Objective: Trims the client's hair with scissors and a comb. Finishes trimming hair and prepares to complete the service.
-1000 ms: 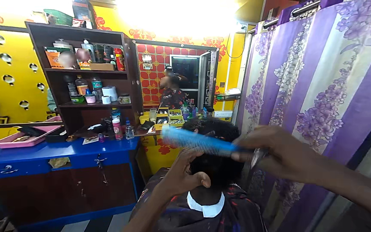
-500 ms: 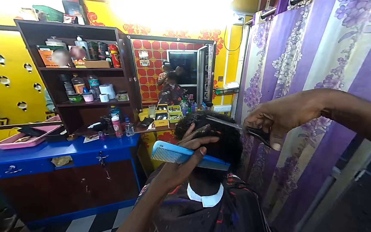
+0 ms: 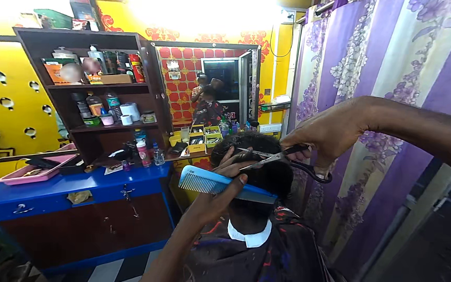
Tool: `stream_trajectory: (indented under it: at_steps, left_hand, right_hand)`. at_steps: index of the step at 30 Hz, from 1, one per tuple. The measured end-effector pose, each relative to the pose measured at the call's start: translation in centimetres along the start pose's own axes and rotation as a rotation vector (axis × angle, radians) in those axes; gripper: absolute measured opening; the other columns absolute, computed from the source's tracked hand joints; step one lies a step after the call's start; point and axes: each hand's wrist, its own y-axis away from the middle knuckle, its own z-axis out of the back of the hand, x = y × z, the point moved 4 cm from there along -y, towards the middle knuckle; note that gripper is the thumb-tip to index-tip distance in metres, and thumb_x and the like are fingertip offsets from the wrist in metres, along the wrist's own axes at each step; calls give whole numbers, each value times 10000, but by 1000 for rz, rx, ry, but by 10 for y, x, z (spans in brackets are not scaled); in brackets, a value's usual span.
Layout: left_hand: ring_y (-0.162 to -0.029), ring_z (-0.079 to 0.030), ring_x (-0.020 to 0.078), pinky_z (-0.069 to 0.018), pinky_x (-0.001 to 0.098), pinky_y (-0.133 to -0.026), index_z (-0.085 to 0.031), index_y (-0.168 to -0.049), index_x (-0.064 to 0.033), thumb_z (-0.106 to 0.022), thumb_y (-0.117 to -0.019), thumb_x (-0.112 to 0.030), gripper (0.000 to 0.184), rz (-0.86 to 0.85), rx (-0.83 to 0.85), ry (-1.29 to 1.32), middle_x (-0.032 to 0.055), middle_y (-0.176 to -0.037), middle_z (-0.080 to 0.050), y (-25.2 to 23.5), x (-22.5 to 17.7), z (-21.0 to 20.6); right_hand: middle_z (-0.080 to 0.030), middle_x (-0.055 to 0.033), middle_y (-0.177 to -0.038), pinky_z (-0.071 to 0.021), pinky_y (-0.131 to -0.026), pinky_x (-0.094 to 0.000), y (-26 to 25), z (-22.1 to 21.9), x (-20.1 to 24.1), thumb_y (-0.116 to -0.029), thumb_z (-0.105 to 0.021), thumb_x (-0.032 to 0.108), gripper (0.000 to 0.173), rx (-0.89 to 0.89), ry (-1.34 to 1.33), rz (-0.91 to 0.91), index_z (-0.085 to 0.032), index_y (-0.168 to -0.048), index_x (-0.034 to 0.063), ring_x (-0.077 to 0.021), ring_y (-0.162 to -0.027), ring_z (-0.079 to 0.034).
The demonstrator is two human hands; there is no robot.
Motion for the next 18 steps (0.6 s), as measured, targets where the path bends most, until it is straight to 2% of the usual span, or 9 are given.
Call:
stream_trajectory:
  at_steps: [3, 6, 9, 12, 14, 16, 18]
  left_hand:
    - [-1430, -482, 221, -155, 482, -1294, -753, -1176, -154, -476, -1071, -301, 331, 0, 28, -9, -15, -1322, -700, -1, -1, -1]
    - [-1455, -449, 229, -136, 488, -1298, -748, -1186, -139, -437, -1082, -322, 376, -8, 55, -35, -10, -1334, -692, -4, -2, -1]
    - [-1425, -483, 209, -152, 498, -1296, -740, -1205, -128, -429, -1080, -331, 392, -2, 75, -39, -10, -1337, -688, -5, -2, 0]
    - [-1425, -481, 201, -168, 492, -1294, -730, -1235, -137, -426, -1084, -362, 407, 23, 95, -29, -14, -1358, -673, -6, -1, 1]
    - [-1443, -459, 206, -172, 493, -1293, -714, -1273, -146, -398, -1091, -400, 445, 14, 105, -31, -15, -1383, -658, -10, -4, 3]
    - [-1441, -463, 219, -213, 500, -1284, -687, -1313, -121, -351, -1096, -453, 519, -12, 99, -10, 8, -1409, -639, -18, -9, 6]
    - [-1436, -459, 248, -311, 464, -1244, -635, -1359, -65, -285, -1093, -506, 622, -14, 41, 78, 63, -1457, -591, -30, -17, 11]
  right_hand:
    - [-685, -48, -953, -525, -793, -329, -1, 5, 8, -866, -815, 89, 341, -40, 83, -21, -629, -1149, 47, -132, -841, -649]
    - [-627, -26, -822, -478, -669, -320, 1, 11, 9, -898, -763, 47, 226, -106, 201, -45, -665, -1099, 78, -122, -710, -581]
    - [-706, 3, -857, -516, -685, -303, 6, 13, 2, -881, -742, -26, 240, -138, 184, -58, -702, -1076, 107, -103, -719, -638]
    - [-719, 5, -884, -535, -704, -306, 8, 15, -9, -880, -745, -29, 222, -194, 129, -59, -703, -1053, 104, -106, -738, -657]
    - [-720, -4, -873, -552, -704, -297, 9, 14, -18, -877, -761, -15, 190, -268, 38, -60, -695, -1020, 89, -105, -732, -667]
    - [-732, -19, -874, -568, -704, -279, 9, 11, -28, -870, -768, -19, 165, -374, -154, -48, -697, -993, 66, -107, -734, -686]
    - [-744, -55, -925, -605, -749, -265, 10, 4, -37, -868, -758, -50, 186, -529, -465, -13, -665, -1010, 28, -132, -797, -727]
